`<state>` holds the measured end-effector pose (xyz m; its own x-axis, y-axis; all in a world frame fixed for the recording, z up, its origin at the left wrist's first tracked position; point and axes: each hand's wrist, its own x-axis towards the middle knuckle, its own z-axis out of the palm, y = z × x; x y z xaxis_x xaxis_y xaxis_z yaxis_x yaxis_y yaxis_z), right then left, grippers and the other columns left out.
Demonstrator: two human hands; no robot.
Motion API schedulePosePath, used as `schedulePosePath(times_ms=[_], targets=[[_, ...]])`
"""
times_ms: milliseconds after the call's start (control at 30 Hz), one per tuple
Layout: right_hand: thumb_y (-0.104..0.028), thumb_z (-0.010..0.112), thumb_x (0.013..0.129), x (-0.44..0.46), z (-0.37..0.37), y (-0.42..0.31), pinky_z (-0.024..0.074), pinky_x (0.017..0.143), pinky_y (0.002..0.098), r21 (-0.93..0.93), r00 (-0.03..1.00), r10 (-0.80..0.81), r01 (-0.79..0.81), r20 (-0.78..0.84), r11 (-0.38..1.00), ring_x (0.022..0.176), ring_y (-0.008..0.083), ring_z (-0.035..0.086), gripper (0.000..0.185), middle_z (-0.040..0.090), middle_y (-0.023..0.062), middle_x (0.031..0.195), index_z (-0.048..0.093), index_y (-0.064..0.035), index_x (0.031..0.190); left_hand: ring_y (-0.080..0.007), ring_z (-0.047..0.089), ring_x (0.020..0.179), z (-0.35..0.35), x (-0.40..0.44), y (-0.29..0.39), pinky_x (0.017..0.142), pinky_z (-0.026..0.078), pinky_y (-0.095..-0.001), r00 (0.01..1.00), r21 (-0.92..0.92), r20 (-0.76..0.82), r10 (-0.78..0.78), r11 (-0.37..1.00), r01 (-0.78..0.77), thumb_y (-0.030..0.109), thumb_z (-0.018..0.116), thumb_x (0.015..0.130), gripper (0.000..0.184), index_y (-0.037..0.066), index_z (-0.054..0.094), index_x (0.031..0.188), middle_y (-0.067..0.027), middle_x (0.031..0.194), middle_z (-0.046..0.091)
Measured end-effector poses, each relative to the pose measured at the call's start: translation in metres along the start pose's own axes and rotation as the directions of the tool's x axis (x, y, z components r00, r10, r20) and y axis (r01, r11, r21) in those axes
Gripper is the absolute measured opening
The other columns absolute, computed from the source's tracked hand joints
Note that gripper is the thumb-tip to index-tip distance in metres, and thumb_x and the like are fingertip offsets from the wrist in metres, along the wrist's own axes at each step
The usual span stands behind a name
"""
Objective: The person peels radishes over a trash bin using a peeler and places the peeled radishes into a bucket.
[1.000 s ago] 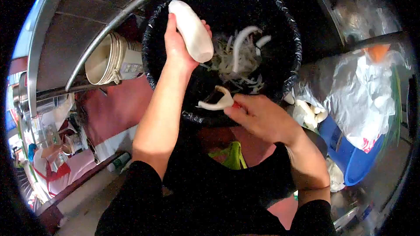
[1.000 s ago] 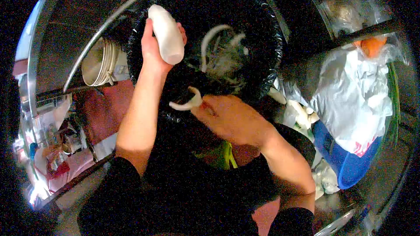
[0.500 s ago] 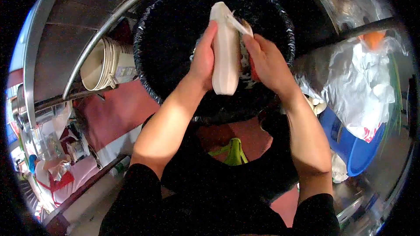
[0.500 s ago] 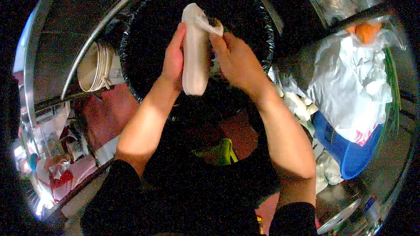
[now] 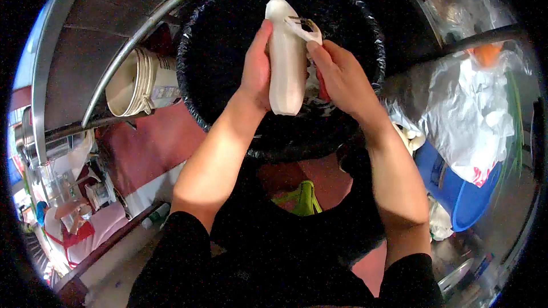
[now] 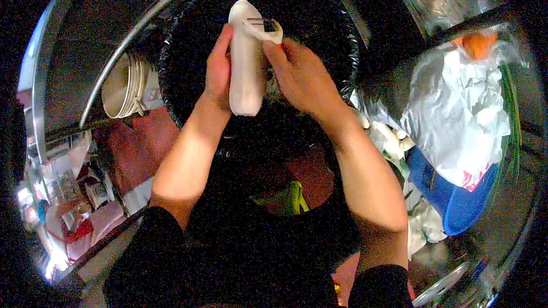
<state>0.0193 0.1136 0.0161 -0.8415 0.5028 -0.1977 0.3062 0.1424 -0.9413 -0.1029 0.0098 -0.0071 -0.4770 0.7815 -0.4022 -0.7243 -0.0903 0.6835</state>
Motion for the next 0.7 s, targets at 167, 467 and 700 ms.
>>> schedulePosePath(times_ms=[167, 467, 700], targets=[[-0.038, 0.045, 0.1, -0.037, 0.012, -0.005, 0.0495, 0.081, 0.0457, -0.118, 0.97, 0.033, -0.004, 0.239, 0.993, 0.093, 0.0436, 0.064, 0.045, 0.066, 0.0276, 0.095, 0.061, 0.0034, 0.108, -0.028, 0.063, 0.09, -0.023, 0.012, 0.022, 0.08, 0.054, -0.0405, 0.949, -0.051, -0.282, 0.142, 0.985, -0.162, 0.061, 0.047, 0.092, 0.061, 0.008, 0.056, 0.122, -0.012, 0.105, 0.063], [-0.037, 0.049, 0.099, -0.028, -0.006, -0.006, 0.05, 0.08, 0.0417, -0.089, 0.969, 0.135, -0.119, 0.208, 0.989, 0.087, 0.0353, 0.067, 0.042, 0.067, 0.0245, 0.094, 0.061, 0.0017, 0.112, -0.0321, 0.062, 0.088, -0.037, 0.02, 0.03, 0.081, 0.052, -0.0448, 0.907, -0.037, -0.398, 0.137, 0.986, -0.165, 0.054, 0.06, 0.086, 0.065, 0.009, 0.045, 0.131, -0.0216, 0.106, 0.063], [-0.037, 0.042, 0.101, -0.039, 0.013, -0.006, 0.0472, 0.087, 0.0437, -0.035, 0.966, 0.133, -0.129, 0.219, 0.991, 0.096, 0.039, 0.065, 0.045, 0.066, 0.0274, 0.102, 0.059, 0.0024, 0.115, -0.0289, 0.061, 0.084, -0.044, 0.029, 0.025, 0.076, 0.053, -0.0466, 0.839, -0.03, -0.537, 0.083, 0.993, -0.117, 0.054, 0.062, 0.085, 0.06, 0.008, 0.048, 0.121, -0.0137, 0.095, 0.059]])
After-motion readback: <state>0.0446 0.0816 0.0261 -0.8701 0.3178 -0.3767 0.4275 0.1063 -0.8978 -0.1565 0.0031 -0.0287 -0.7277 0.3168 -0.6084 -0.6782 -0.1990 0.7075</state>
